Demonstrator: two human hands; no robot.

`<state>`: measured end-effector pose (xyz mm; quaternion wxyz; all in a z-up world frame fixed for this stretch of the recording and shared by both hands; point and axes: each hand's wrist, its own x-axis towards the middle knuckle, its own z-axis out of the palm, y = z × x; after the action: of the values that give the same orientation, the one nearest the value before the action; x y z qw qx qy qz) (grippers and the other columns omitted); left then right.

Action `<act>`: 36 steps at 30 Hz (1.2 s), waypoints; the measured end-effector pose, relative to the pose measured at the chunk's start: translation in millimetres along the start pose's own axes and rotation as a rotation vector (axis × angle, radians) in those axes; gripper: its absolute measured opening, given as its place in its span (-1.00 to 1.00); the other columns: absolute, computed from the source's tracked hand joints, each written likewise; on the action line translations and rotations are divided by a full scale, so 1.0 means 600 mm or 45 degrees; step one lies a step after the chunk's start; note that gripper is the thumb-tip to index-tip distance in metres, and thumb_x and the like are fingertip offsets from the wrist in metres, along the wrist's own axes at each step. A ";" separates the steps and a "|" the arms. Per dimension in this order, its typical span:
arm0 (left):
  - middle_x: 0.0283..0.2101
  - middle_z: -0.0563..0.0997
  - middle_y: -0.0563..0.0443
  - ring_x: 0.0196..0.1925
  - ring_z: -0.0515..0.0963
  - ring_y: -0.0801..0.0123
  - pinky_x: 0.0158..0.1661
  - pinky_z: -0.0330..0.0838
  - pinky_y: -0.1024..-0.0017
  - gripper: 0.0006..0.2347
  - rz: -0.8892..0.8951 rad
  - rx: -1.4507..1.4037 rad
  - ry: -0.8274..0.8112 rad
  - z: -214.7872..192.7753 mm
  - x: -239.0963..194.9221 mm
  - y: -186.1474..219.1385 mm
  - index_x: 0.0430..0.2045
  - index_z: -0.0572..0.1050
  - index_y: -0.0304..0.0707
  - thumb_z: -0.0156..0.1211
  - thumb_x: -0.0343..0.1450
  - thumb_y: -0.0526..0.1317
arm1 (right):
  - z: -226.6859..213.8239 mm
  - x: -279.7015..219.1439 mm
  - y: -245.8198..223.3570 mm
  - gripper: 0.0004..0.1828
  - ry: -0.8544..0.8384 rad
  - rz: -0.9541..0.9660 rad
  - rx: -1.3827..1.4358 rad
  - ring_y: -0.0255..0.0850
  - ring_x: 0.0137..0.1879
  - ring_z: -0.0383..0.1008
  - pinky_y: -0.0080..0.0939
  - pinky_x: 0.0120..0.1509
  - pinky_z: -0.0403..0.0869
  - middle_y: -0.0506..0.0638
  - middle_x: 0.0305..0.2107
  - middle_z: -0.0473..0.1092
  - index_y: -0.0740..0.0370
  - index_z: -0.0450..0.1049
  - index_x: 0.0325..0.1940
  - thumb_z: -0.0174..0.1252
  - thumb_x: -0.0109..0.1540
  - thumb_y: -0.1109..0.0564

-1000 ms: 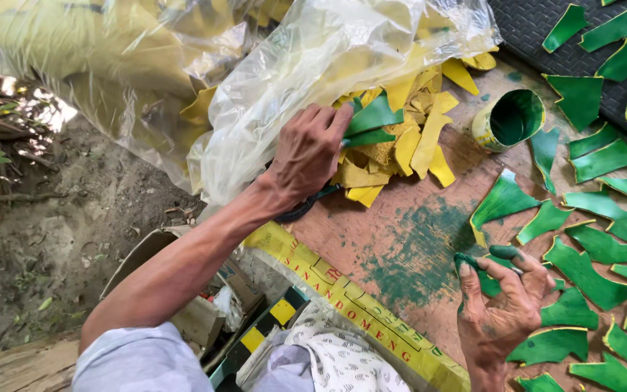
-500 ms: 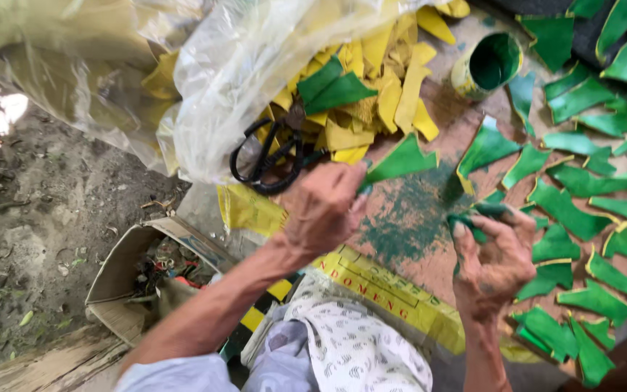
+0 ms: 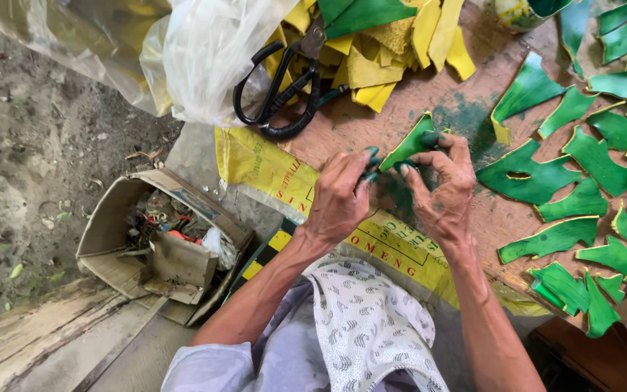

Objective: The person paints yellow foam cutouts green using a sponge and a small container of paint. They repeatedly dip the sponge into the paint, apply it to the foam pieces, and place the finished items on a nearby mat.

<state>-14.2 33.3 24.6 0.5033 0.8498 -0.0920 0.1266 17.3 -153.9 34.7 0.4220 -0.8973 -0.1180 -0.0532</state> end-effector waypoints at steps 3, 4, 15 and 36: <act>-0.13 0.60 -0.20 -0.11 0.61 0.04 -0.07 0.52 0.23 -0.61 -0.084 -0.131 0.073 -0.003 0.003 -0.008 0.08 0.41 -0.46 0.18 0.33 -0.53 | 0.010 0.003 -0.011 -0.79 -0.044 -0.004 0.007 0.03 0.21 0.43 -0.06 0.28 0.46 0.22 0.10 0.29 0.38 0.54 -0.15 0.38 0.16 0.32; -0.13 0.60 -0.20 -0.11 0.63 0.07 -0.09 0.56 0.27 -0.62 -0.109 -0.181 0.097 -0.003 0.003 -0.008 0.07 0.41 -0.47 0.19 0.34 -0.53 | 0.015 0.004 -0.013 -0.79 -0.046 -0.049 -0.043 0.06 0.22 0.41 -0.03 0.29 0.45 0.23 0.09 0.29 0.38 0.54 -0.17 0.39 0.14 0.32; -0.09 0.63 -0.17 -0.09 0.71 0.19 -0.08 0.61 0.37 -0.60 -0.182 -0.326 0.139 -0.004 0.008 -0.015 0.11 0.40 -0.49 0.20 0.35 -0.53 | 0.035 0.008 -0.013 -0.78 -0.015 -0.099 -0.211 0.11 0.29 0.35 0.04 0.36 0.42 0.26 0.12 0.30 0.37 0.57 -0.22 0.44 0.10 0.29; -0.23 0.56 -0.11 -0.19 0.47 0.14 -0.06 0.35 0.20 -0.56 0.069 0.178 0.062 0.022 -0.010 -0.007 0.10 0.40 -0.49 0.36 0.33 -0.41 | 0.003 -0.009 -0.008 -0.81 0.147 -0.077 -0.156 -0.01 0.21 0.41 -0.01 0.37 0.45 0.14 0.11 0.29 0.42 0.56 -0.14 0.40 0.19 0.40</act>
<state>-17.2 24.0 13.1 0.4413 0.8767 -0.0938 0.1670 10.7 -150.6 36.1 0.3705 -0.9130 -0.1170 -0.1245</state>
